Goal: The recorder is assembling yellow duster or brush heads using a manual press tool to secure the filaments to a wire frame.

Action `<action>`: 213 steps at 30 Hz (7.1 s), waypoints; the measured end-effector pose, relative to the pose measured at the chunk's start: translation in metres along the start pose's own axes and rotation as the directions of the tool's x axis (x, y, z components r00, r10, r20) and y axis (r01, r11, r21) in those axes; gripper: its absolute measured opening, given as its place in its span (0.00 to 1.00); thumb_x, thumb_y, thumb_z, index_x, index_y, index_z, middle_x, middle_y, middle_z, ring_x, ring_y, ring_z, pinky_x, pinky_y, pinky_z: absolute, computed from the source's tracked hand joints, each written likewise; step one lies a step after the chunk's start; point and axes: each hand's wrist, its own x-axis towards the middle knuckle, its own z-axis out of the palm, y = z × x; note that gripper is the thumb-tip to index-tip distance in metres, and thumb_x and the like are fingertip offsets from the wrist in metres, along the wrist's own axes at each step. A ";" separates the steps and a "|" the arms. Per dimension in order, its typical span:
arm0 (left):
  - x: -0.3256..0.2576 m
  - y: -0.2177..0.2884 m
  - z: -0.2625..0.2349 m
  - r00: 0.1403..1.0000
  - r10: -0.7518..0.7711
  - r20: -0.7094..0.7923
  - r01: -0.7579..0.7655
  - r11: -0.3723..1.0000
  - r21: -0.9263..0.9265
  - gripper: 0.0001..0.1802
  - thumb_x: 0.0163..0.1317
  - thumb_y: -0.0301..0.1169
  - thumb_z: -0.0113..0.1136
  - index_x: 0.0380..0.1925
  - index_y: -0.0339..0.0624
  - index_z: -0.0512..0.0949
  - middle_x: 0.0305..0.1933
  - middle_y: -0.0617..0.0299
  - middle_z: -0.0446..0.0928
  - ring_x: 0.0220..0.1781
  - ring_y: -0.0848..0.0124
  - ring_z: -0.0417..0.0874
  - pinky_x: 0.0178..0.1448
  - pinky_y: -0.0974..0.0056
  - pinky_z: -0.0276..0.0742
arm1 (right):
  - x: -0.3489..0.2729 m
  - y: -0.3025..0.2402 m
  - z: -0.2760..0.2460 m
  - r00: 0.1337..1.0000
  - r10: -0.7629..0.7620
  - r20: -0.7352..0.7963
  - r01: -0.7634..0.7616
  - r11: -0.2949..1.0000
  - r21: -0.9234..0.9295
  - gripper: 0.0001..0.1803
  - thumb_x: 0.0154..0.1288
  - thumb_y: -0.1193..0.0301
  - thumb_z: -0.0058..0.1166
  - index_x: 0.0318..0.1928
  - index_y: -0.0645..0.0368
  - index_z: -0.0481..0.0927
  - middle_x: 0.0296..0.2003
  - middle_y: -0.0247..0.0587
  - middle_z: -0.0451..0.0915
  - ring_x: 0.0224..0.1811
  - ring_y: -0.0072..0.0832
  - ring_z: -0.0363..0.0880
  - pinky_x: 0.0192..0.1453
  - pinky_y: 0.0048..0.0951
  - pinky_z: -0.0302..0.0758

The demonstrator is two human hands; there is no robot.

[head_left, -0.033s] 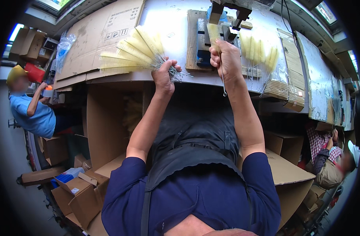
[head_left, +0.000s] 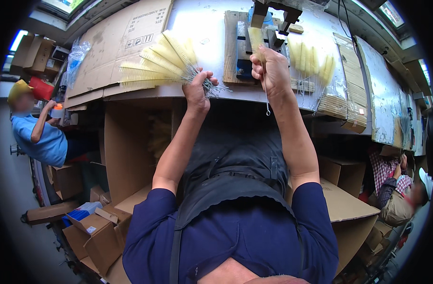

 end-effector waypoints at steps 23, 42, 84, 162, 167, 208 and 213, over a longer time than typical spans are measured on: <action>0.011 -0.017 -0.010 1.000 0.018 0.023 -0.020 0.996 0.090 0.15 0.61 0.18 0.57 0.47 0.34 0.68 0.34 0.53 0.78 0.29 0.65 0.82 0.36 0.58 0.84 | -0.022 0.006 0.006 1.000 0.005 0.031 -0.006 0.999 0.032 0.14 0.79 0.64 0.43 0.41 0.63 0.75 0.18 0.24 0.65 0.12 0.10 0.56 0.14 0.16 0.54; 0.019 -0.018 -0.013 1.000 -0.010 0.022 0.009 0.999 0.051 0.13 0.62 0.19 0.59 0.46 0.33 0.71 0.33 0.54 0.78 0.27 0.64 0.83 0.34 0.58 0.86 | -0.009 -0.028 -0.050 0.999 0.033 -0.008 -0.033 0.999 0.022 0.13 0.78 0.66 0.46 0.37 0.62 0.74 0.18 0.26 0.65 0.11 0.11 0.57 0.12 0.16 0.57; -0.085 0.007 0.007 0.998 0.027 0.058 -0.030 0.998 0.057 0.13 0.61 0.19 0.54 0.46 0.31 0.69 0.26 0.56 0.77 0.26 0.62 0.86 0.36 0.61 0.85 | -0.008 0.013 0.011 1.000 -0.006 -0.002 0.006 1.000 0.026 0.19 0.81 0.61 0.41 0.46 0.67 0.77 0.20 0.27 0.68 0.13 0.11 0.59 0.15 0.17 0.59; -0.029 -0.004 0.013 0.990 0.089 0.106 -0.101 0.989 0.112 0.11 0.72 0.34 0.57 0.32 0.39 0.76 0.26 0.61 0.78 0.22 0.73 0.80 0.27 0.68 0.78 | 0.002 -0.052 -0.094 0.973 -0.178 -0.144 0.076 0.844 -0.530 0.18 0.75 0.59 0.52 0.43 0.65 0.80 0.20 0.29 0.73 0.12 0.11 0.63 0.12 0.16 0.61; -0.034 0.010 0.008 0.985 0.074 0.157 -0.081 0.996 0.038 0.05 0.65 0.27 0.63 0.36 0.38 0.77 0.28 0.60 0.79 0.21 0.71 0.80 0.25 0.67 0.78 | 0.038 -0.042 -0.134 0.363 -0.881 0.305 0.191 -0.250 -0.949 0.22 0.76 0.59 0.51 0.57 0.66 0.75 0.46 0.45 0.83 0.41 0.28 0.82 0.41 0.24 0.80; -0.020 0.025 0.004 0.983 0.099 0.153 -0.118 0.985 0.125 0.24 0.59 0.20 0.59 0.57 0.29 0.70 0.29 0.56 0.79 0.23 0.70 0.80 0.27 0.67 0.80 | -0.015 -0.001 -0.012 0.991 0.120 0.057 -0.121 0.992 0.024 0.19 0.79 0.60 0.45 0.43 0.67 0.75 0.20 0.35 0.71 0.10 0.15 0.59 0.14 0.20 0.60; -0.021 0.018 0.005 0.987 0.055 0.148 -0.077 0.986 0.147 0.24 0.59 0.21 0.60 0.57 0.31 0.71 0.29 0.57 0.78 0.24 0.71 0.80 0.28 0.68 0.81 | -0.002 -0.012 0.000 0.977 0.202 0.062 -0.204 0.979 0.030 0.19 0.79 0.60 0.45 0.47 0.67 0.74 0.22 0.35 0.72 0.12 0.14 0.60 0.15 0.19 0.62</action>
